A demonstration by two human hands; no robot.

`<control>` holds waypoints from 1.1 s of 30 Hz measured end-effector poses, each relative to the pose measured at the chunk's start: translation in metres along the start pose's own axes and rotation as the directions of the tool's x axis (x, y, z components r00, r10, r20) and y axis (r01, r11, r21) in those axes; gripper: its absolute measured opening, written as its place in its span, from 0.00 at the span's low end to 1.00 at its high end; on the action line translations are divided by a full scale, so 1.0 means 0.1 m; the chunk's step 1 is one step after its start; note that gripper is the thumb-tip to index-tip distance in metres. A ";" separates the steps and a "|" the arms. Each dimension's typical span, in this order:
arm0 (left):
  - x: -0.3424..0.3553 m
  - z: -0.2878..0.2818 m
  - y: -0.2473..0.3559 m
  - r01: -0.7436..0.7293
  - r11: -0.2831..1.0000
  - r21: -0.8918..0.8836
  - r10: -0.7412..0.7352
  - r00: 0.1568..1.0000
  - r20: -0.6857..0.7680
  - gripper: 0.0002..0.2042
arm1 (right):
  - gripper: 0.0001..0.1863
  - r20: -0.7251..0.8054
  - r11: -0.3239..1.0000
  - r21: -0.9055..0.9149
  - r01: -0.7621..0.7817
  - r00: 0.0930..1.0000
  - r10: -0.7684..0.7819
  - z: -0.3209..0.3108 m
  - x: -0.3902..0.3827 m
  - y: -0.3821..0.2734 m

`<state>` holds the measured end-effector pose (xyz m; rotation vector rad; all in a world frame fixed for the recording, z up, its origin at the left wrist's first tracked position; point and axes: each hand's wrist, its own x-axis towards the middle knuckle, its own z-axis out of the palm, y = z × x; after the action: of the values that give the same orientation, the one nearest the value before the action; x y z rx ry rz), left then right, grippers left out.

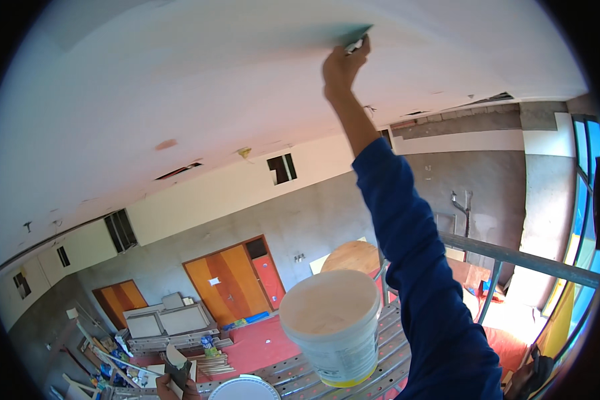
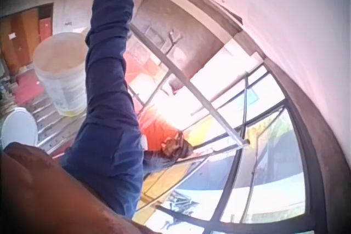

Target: Applying and smoothing wall putty on a ceiling using a putty knife while standing on scaffolding.

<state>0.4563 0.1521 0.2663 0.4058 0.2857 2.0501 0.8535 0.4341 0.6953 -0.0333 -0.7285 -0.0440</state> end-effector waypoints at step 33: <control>-0.64 0.16 0.10 -0.146 0.984 0.102 0.159 0.978 -0.132 0.17 | 0.35 -0.124 0.998 0.060 0.026 0.992 -0.018 1.13 -1.31 -0.41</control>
<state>0.4839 0.0916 0.2738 0.3496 0.4478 2.2266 0.6786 0.4016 0.6926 0.0357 -0.6062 -0.0444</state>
